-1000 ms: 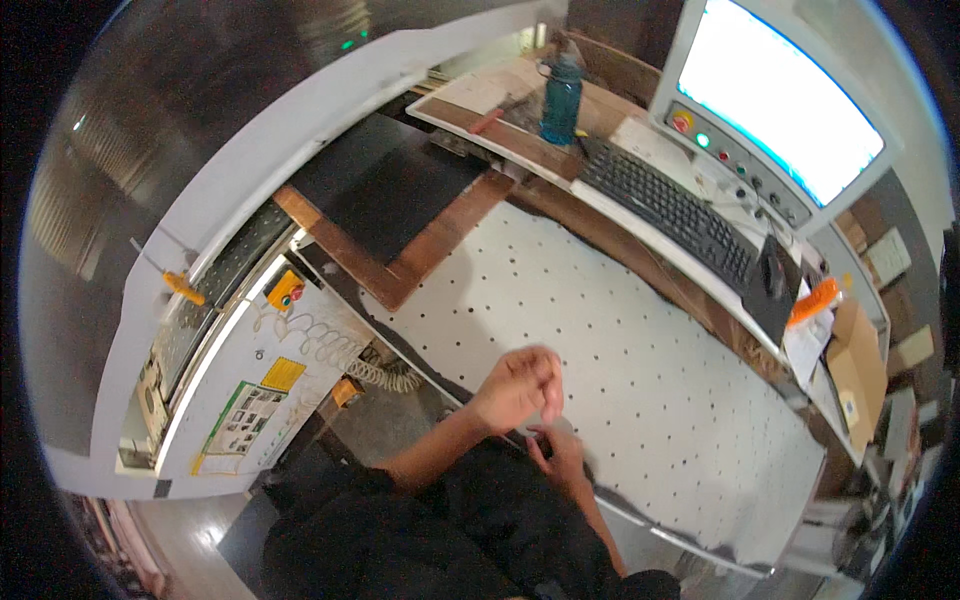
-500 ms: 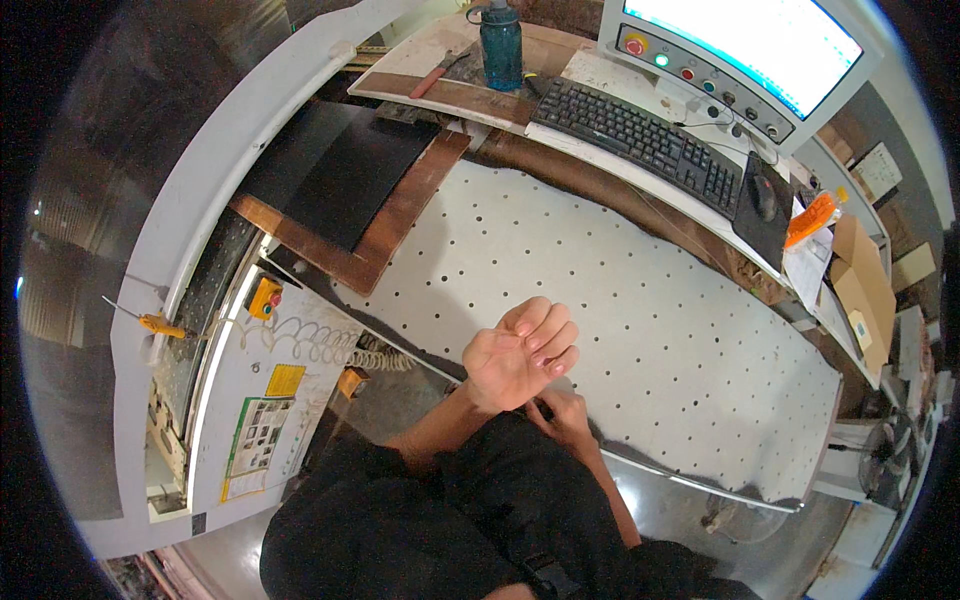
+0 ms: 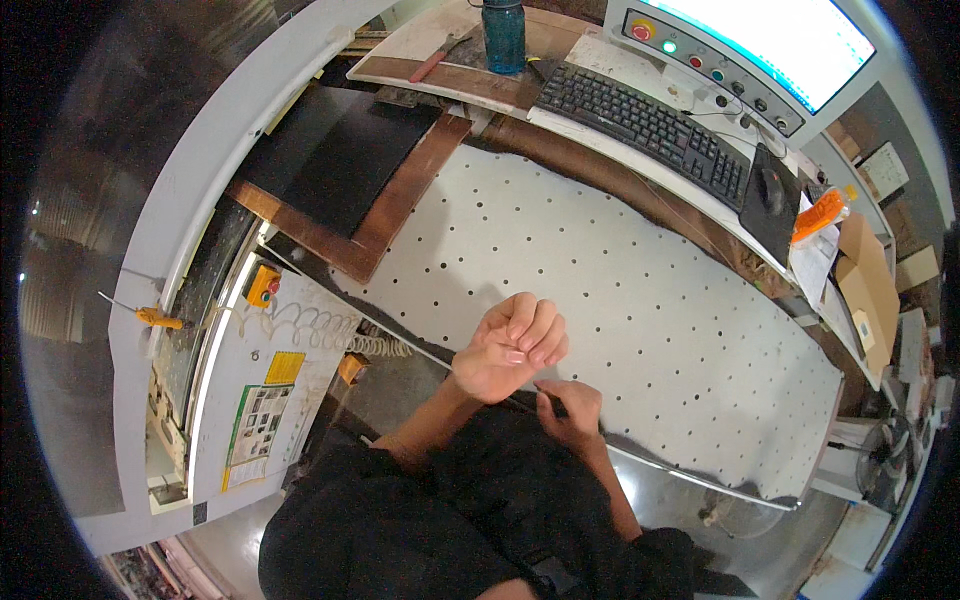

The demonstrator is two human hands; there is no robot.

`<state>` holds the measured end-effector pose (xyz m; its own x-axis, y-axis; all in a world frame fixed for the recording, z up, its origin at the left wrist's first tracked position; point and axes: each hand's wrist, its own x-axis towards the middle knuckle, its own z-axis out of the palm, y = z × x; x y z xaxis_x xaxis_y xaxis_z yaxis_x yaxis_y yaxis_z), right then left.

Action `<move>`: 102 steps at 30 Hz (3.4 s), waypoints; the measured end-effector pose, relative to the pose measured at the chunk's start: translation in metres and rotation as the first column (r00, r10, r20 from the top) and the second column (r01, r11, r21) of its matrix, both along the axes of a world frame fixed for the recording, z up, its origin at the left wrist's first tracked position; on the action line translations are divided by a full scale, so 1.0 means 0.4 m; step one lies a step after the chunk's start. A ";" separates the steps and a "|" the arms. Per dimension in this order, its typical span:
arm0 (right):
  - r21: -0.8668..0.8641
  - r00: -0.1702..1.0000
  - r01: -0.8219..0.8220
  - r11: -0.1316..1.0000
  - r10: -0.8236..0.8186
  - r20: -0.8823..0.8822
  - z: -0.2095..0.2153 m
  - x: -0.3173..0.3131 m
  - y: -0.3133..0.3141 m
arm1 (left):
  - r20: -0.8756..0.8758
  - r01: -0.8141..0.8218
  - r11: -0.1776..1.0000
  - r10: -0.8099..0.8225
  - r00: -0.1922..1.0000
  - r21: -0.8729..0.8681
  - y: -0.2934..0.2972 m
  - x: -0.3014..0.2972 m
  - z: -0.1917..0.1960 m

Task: The person moves black panels onto an industrial processing machine for alignment and then uses a yellow hand tool to scrape the edges of a panel.

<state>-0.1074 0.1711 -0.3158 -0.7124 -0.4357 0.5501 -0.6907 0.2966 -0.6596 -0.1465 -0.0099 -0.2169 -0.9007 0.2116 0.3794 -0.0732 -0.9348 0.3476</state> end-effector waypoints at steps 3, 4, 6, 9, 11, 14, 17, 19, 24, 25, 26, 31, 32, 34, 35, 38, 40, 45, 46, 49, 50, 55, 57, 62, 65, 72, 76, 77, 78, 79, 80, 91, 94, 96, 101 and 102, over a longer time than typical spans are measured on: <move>-0.166 0.998 0.055 0.985 -0.052 0.025 0.062 -0.006 -0.023 | -0.002 -0.046 0.995 0.046 0.999 -0.094 -0.001 0.015 -0.023; -0.217 0.996 0.074 0.973 -0.063 0.056 0.078 -0.004 -0.029 | -0.005 -0.082 0.988 0.082 0.997 -0.134 0.000 0.023 -0.022; -0.232 0.998 0.057 0.971 -0.054 0.019 0.143 -0.010 -0.045 | -0.014 -0.122 0.976 0.122 0.992 -0.180 0.002 0.030 -0.024; -0.235 1.000 0.024 0.972 -0.027 -0.011 0.217 -0.018 -0.044 | -0.006 -0.134 0.970 0.136 0.991 -0.203 -0.001 0.032 -0.026; -0.265 0.998 0.006 0.964 0.009 0.056 0.228 -0.016 -0.036 | 0.013 -0.120 0.970 0.126 0.992 -0.210 -0.001 0.033 -0.023; -0.575 0.898 0.080 0.814 0.192 0.396 0.231 -0.004 -0.029 | 0.015 -0.075 0.981 0.079 0.997 -0.181 0.005 0.032 -0.013; -0.822 0.604 0.399 0.407 0.558 0.569 0.262 -0.004 -0.037 | 0.034 -0.071 0.984 0.077 0.996 -0.161 0.017 0.035 -0.022; -0.819 0.621 0.387 0.424 0.537 0.571 0.255 -0.006 -0.034 | 0.041 -0.051 0.988 0.057 0.998 -0.147 0.020 0.038 -0.022; -0.891 0.594 0.372 0.261 0.670 0.445 0.262 -0.002 -0.033 | 0.038 -0.058 0.985 0.065 0.997 -0.163 0.029 0.038 -0.016; -0.907 0.568 0.378 0.183 0.728 0.384 0.260 -0.010 -0.031 | 0.018 -0.075 0.978 0.080 0.997 -0.196 0.027 0.034 -0.014; -0.917 0.543 0.386 0.104 0.778 0.316 0.260 -0.017 -0.030 | -0.002 -0.093 0.969 0.095 0.996 -0.228 0.026 0.032 -0.015; -0.918 0.578 0.396 0.030 0.769 0.275 0.265 -0.041 -0.042 | -0.169 -0.211 0.773 0.136 0.976 -0.598 0.019 0.046 -0.007; -0.917 0.579 0.398 0.031 0.767 0.276 0.265 -0.043 -0.043 | -0.175 -0.215 0.745 0.133 0.976 -0.631 0.021 0.051 -0.011; -0.915 0.582 0.401 0.037 0.761 0.285 0.264 -0.045 -0.046 | -0.205 -0.254 0.686 0.153 0.967 -0.682 0.025 0.056 -0.018; -0.914 0.585 0.403 0.042 0.756 0.293 0.264 -0.045 -0.048 | -0.231 -0.288 0.655 0.175 0.957 -0.698 0.028 0.058 -0.021; -0.910 0.595 0.408 0.071 0.736 0.324 0.260 -0.044 -0.053 | -0.336 -0.382 0.509 0.184 0.924 -0.771 0.022 0.057 -0.016; -0.910 0.606 0.407 0.084 0.720 0.338 0.254 -0.044 -0.056 | -0.408 -0.444 0.416 0.179 0.895 -0.793 0.020 0.050 -0.011; -0.874 0.724 0.350 0.337 0.495 0.481 0.208 -0.046 -0.048 | -0.457 -0.481 0.280 0.152 0.877 -0.831 0.019 0.036 -0.019; -0.820 0.757 0.324 0.471 0.391 0.524 0.199 -0.048 -0.039 | -0.402 -0.436 0.294 0.171 0.900 -0.851 0.023 0.035 -0.025; -0.540 0.884 0.231 0.809 0.057 0.464 0.156 -0.055 -0.011 | -0.298 -0.354 0.326 0.210 0.931 -0.877 0.018 0.044 -0.067; -0.519 0.892 0.232 0.822 0.033 0.450 0.151 -0.053 -0.013 | -0.270 -0.328 0.304 0.218 0.938 -0.894 0.018 0.046 -0.075; -0.436 0.894 0.288 0.852 -0.076 0.443 0.119 -0.024 -0.027 | -0.128 -0.215 0.284 0.296 0.947 -0.935 0.032 0.054 -0.089; -0.348 0.916 0.208 0.914 -0.057 0.398 0.083 -0.018 -0.007 | 0.074 -0.062 0.417 0.302 0.950 -0.907 0.042 0.062 -0.113; -0.311 0.909 0.276 0.909 -0.142 0.391 0.106 -0.009 -0.030 | -0.042 -0.121 0.358 0.219 0.975 -0.926 0.021 0.046 -0.087; -0.317 0.939 0.220 0.923 -0.113 0.324 0.078 -0.025 -0.028 | -0.091 -0.157 0.370 0.192 0.977 -0.916 0.005 0.038 -0.072; -0.276 0.960 0.134 0.952 -0.055 0.276 0.071 -0.038 -0.038 | -0.115 -0.193 0.368 0.224 0.968 -0.910 -0.016 0.041 -0.080; -0.276 0.962 0.212 0.938 -0.151 0.226 0.056 -0.040 -0.041 | -0.148 -0.233 0.270 0.301 0.942 -0.934 -0.007 0.043 -0.062; -0.302 0.960 0.233 0.924 -0.170 0.222 0.050 -0.043 -0.042 | -0.190 -0.252 0.203 0.281 0.941 -0.946 -0.009 0.043 -0.063; -0.310 0.958 0.240 0.920 -0.173 0.227 0.044 -0.044 -0.040 | -0.231 -0.271 0.136 0.256 0.939 -0.953 -0.011 0.043 -0.066; -0.317 0.956 0.249 0.915 -0.181 0.229 0.042 -0.045 -0.035 | -0.270 -0.292 0.071 0.226 0.936 -0.954 -0.013 0.042 -0.071; -0.323 0.954 0.259 0.910 -0.189 0.231 0.040 -0.045 -0.032 | -0.324 -0.345 0.058 0.228 0.918 -0.937 -0.012 0.043 -0.078; -0.392 0.939 0.291 0.873 -0.182 0.292 0.040 -0.031 -0.029 | -0.505 -0.500 -0.077 0.116 0.855 -0.863 -0.020 0.034 -0.075; -0.392 0.927 0.309 0.867 -0.181 0.330 0.043 -0.021 -0.030 | -0.535 -0.530 -0.066 0.112 0.838 -0.845 -0.022 0.031 -0.086; -0.403 0.917 0.327 0.855 -0.184 0.354 0.047 -0.015 -0.034 | -0.540 -0.538 -0.046 0.117 0.834 -0.842 -0.026 0.032 -0.084; -0.448 0.926 0.330 0.831 -0.193 0.324 0.057 -0.013 -0.039 | -0.541 -0.543 -0.020 0.118 0.833 -0.840 -0.022 0.030 -0.070; -0.454 0.929 0.333 0.827 -0.204 0.310 0.052 -0.013 -0.039 | -0.543 -0.545 -0.021 0.122 0.831 -0.838 -0.019 0.031 -0.070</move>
